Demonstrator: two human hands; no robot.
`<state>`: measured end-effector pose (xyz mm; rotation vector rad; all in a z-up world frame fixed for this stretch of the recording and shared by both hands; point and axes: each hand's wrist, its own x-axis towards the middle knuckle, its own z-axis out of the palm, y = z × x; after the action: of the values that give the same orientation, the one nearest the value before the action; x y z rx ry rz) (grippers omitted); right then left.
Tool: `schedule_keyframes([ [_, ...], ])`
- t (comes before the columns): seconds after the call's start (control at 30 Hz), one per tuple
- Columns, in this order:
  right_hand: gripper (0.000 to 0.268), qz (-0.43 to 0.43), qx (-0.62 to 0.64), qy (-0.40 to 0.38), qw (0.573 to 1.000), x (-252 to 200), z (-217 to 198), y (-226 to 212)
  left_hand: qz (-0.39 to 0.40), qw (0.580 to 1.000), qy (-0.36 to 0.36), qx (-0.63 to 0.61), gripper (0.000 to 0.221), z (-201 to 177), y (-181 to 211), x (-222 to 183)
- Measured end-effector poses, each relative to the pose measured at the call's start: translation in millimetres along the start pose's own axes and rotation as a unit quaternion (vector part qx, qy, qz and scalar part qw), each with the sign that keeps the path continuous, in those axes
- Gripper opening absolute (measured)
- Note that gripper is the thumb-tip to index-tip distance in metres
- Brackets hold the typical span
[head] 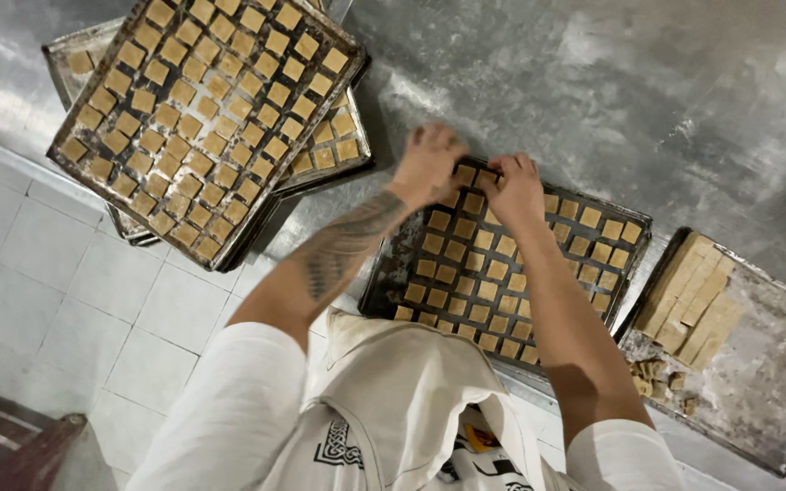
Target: The person arranges small square pieces of dough onto baking trays, picking them up from a pile and placing them in rows.
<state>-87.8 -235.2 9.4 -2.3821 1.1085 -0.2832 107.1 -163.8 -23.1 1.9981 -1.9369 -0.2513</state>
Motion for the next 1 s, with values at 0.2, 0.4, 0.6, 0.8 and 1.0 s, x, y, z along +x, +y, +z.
schedule_keyframes([
  [0.2,0.025,-0.074,-0.013,-0.030,0.997,7,28,-23,-0.008,0.999,-0.031,-0.018,0.025,-27,-43,-36],
  [0.4,0.024,-0.080,-0.075,-0.067,0.992,33,50,-33,0.046,0.996,0.071,0.012,0.031,-1,-56,-37],
  [0.6,0.013,-0.078,0.025,-0.028,0.996,47,53,-20,-0.008,0.997,0.005,-0.082,0.013,0,-67,-28],
  [0.8,0.018,-0.054,0.106,0.067,0.991,20,52,-12,-0.083,0.937,0.187,-0.282,0.013,-26,-59,-53],
  [1.0,0.023,-0.005,0.090,-0.072,0.993,-58,54,-32,-0.177,0.951,0.050,-0.248,0.020,-58,-34,-178],
])
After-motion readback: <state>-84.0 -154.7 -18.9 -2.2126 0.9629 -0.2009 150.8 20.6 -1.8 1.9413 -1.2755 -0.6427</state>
